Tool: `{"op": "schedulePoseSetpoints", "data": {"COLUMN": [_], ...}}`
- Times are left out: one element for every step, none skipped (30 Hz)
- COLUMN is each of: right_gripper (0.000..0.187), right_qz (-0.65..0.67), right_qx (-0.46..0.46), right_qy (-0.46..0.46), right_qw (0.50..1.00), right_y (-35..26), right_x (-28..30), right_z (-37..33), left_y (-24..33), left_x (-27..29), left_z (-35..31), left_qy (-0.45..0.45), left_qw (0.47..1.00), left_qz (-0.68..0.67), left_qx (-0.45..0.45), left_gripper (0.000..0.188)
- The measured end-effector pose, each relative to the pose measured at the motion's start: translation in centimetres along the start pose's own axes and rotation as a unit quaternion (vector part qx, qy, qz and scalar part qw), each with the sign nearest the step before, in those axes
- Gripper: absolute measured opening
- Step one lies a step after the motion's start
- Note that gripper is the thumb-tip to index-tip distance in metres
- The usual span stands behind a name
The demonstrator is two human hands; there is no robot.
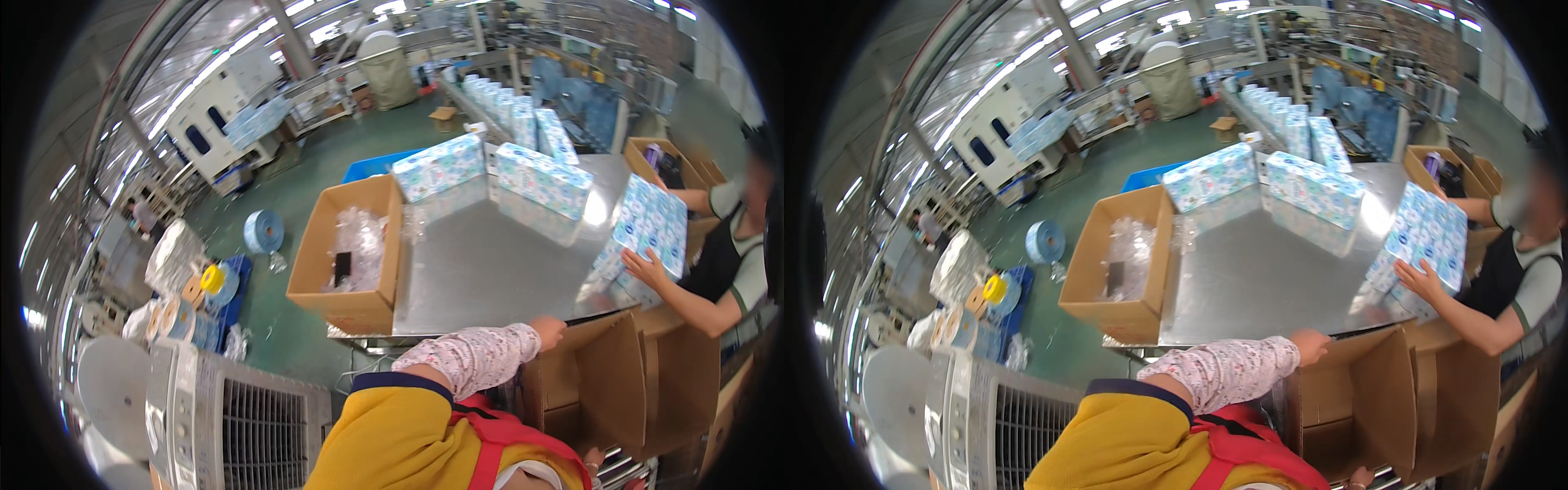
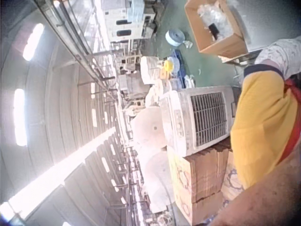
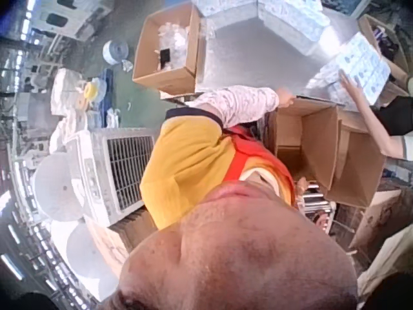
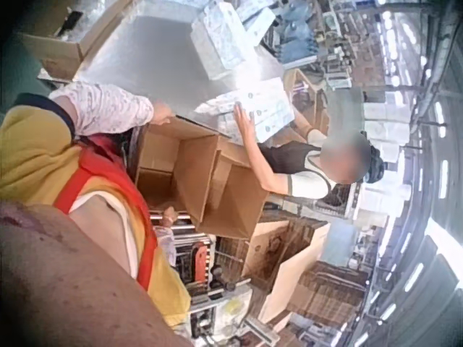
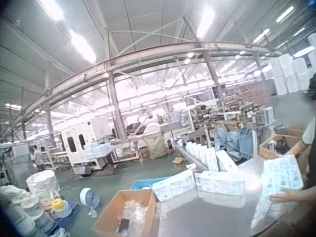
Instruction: The person packs multiple packages of tissues into a cardboard box on a metal table. They arrange the tissue packs in layers, close the box flaps, and move the filled box to a conveyor belt. The person repeats this process with several boxes.
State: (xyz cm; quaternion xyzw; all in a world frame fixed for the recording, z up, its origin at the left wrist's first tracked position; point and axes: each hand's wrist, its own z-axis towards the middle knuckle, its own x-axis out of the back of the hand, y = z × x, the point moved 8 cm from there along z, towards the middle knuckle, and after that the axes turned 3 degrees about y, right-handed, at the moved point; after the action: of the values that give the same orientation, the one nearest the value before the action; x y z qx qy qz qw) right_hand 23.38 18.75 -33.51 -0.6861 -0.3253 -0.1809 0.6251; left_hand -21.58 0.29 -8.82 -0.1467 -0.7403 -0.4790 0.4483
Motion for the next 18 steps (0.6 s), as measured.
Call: {"op": "schedulePoseSetpoints", "data": {"right_gripper": [0.031,0.032,0.034,0.035,0.036,0.037,0.037,0.037,0.035,0.034,0.034,0.033,0.032,0.032,0.033,0.033,0.032,0.032], "right_qz": [0.0,-0.004,-0.003,-0.003,-0.02,-0.035,-0.055,-0.075,-0.039,-0.037,-0.036,-0.037,-0.054,-0.056,-0.058,-0.06,-0.063,-0.063], "right_qx": [-0.009,-0.024,-0.032,-0.038,-0.055,-0.071,-0.083,-0.092,-0.073,-0.07,-0.067,-0.062,-0.054,-0.057,-0.06,-0.062,-0.054,-0.059], "right_qy": [-0.01,-0.007,-0.02,-0.038,-0.018,0.001,0.011,0.017,-0.006,-0.004,-0.002,-0.003,0.017,0.008,0.0,-0.009,-0.01,-0.004], "right_qw": [1.0,1.0,0.999,0.999,0.998,0.997,0.995,0.993,0.997,0.997,0.997,0.997,0.997,0.997,0.997,0.996,0.997,0.996], "right_y": [0.7,1.4,0.0,-1.2,-1.9,-2.4,-1.8,-2.4,-3.4,-3.8,-4.0,-4.0,-4.1,-4.1,-4.3,-4.2,-3.7,-3.6], "right_x": [0.0,0.7,0.3,0.0,0.6,0.8,0.8,1.1,1.1,1.2,1.3,1.2,1.3,1.3,1.4,1.4,1.2,1.3], "right_z": [-0.4,-0.8,-0.9,-1.0,-1.4,-1.7,-1.7,-1.9,-2.3,-2.3,-2.4,-2.5,-2.5,-2.6,-2.5,-2.6,-2.2,-2.4], "left_y": [-0.2,0.2,-0.1,-1.1,-1.2,-1.0,-0.7,-0.7,-0.6,-0.4,-0.3,-0.4,-0.5,-0.6,-0.6,-0.6,-0.6,-0.6], "left_x": [-0.4,-0.6,-0.8,-1.4,-1.8,-1.8,-1.7,-1.5,-1.5,-1.4,-1.3,-1.3,-1.3,-1.5,-1.6,-1.6,-1.7,-1.6], "left_z": [0.2,1.0,1.3,1.4,1.4,1.4,1.4,1.3,1.3,1.3,1.4,1.4,1.5,1.3,1.2,1.3,1.3,1.4], "left_qy": [-0.012,-0.028,-0.01,0.01,0.029,0.022,0.017,0.015,0.002,-0.008,-0.017,-0.015,-0.012,-0.01,-0.012,-0.013,-0.014,-0.008], "left_qw": [1.0,0.999,1.0,1.0,0.999,0.999,0.999,0.999,0.999,0.998,0.997,0.998,0.998,0.998,0.998,0.998,0.998,0.998], "left_qz": [0.009,0.015,0.018,0.017,0.015,0.023,0.03,0.038,0.046,0.055,0.064,0.062,0.061,0.058,0.058,0.057,0.057,0.051], "left_qx": [0.006,0.001,-0.012,-0.02,-0.031,-0.03,-0.028,-0.022,-0.024,-0.026,-0.027,-0.029,-0.03,-0.028,-0.025,-0.022,-0.019,-0.022], "left_gripper": [0.024,0.023,0.025,0.026,0.027,0.027,0.026,0.026,0.027,0.028,0.028,0.029,0.029,0.029,0.029,0.029,0.029,0.029]}}
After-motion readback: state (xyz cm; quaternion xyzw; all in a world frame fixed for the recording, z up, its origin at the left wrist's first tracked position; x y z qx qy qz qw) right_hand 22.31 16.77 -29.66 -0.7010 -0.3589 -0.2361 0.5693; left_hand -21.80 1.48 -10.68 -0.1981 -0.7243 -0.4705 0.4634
